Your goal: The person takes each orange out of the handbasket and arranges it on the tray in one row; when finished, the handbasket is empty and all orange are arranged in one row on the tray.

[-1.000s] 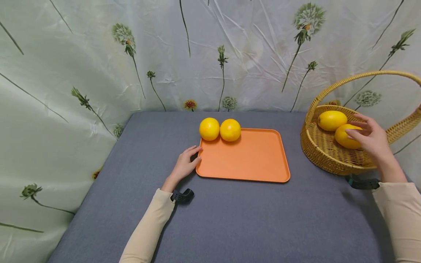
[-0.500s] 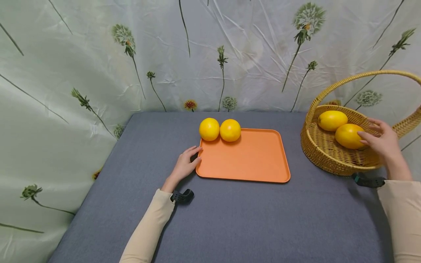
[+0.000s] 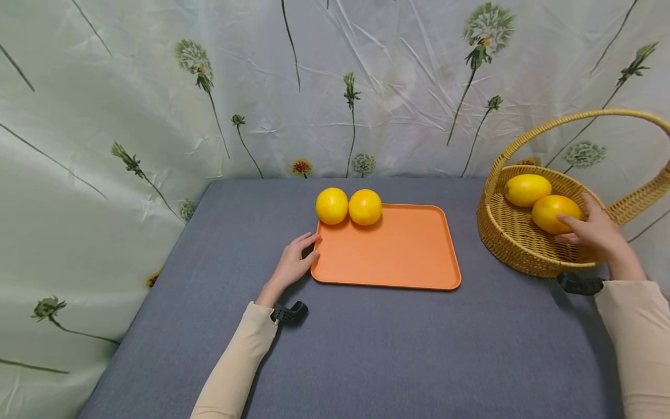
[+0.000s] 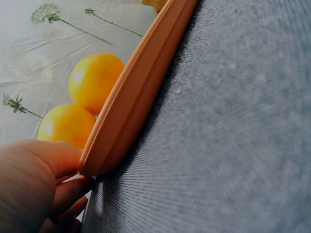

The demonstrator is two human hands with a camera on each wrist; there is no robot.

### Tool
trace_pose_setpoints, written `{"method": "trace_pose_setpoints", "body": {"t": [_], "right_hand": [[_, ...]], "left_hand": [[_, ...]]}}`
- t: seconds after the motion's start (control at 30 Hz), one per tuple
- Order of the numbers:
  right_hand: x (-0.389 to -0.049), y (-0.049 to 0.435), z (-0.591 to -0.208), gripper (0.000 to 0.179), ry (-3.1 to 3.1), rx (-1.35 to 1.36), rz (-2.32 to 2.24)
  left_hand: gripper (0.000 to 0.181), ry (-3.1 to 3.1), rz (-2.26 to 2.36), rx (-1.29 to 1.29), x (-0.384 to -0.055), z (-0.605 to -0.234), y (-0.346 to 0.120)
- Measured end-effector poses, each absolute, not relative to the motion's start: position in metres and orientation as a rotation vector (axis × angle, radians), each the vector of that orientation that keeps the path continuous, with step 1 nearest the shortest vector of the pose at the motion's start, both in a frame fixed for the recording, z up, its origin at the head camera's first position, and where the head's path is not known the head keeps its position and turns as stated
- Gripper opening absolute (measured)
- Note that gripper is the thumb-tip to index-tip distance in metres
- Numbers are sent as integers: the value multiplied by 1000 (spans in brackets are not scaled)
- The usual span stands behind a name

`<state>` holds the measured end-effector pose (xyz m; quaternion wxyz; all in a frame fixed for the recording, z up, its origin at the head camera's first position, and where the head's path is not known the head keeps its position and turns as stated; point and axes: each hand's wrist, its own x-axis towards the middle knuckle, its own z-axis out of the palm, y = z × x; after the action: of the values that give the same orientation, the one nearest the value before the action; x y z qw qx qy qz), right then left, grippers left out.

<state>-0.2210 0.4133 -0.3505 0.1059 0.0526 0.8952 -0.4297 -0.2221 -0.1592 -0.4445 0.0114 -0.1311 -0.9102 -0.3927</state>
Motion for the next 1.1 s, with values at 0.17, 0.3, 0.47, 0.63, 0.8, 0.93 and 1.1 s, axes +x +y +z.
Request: {"method": "trace_pose_setpoints", "body": {"t": [0.17, 0.3, 0.47, 0.63, 0.8, 0.93, 1.1], "right_hand": [[-229, 416, -362, 81, 2442, 136, -1484], [-235, 417, -368, 71, 2490, 137, -1472], [-236, 416, -373, 30, 2616, 158, -1461], [-235, 412, -373, 32, 2723, 167, -1410], [-233, 407, -373, 37, 2836, 166, -1325], [-232, 404, -373, 40, 2906, 162, -1256], [-229, 402, -374, 43, 2932, 189, -1246]], "left_hand": [[43, -2840, -1220, -413, -221, -444, -158], [43, -2835, -1221, -410, -221, -445, -158], [43, -2828, -1235, -404, -221, -445, -159], [43, -2832, -1236, -403, -221, -444, -160], [43, -2820, -1241, -415, -221, -443, -160], [43, -2825, -1234, -413, -221, -443, -160], [43, -2843, -1227, -412, -221, -442, -159]]}}
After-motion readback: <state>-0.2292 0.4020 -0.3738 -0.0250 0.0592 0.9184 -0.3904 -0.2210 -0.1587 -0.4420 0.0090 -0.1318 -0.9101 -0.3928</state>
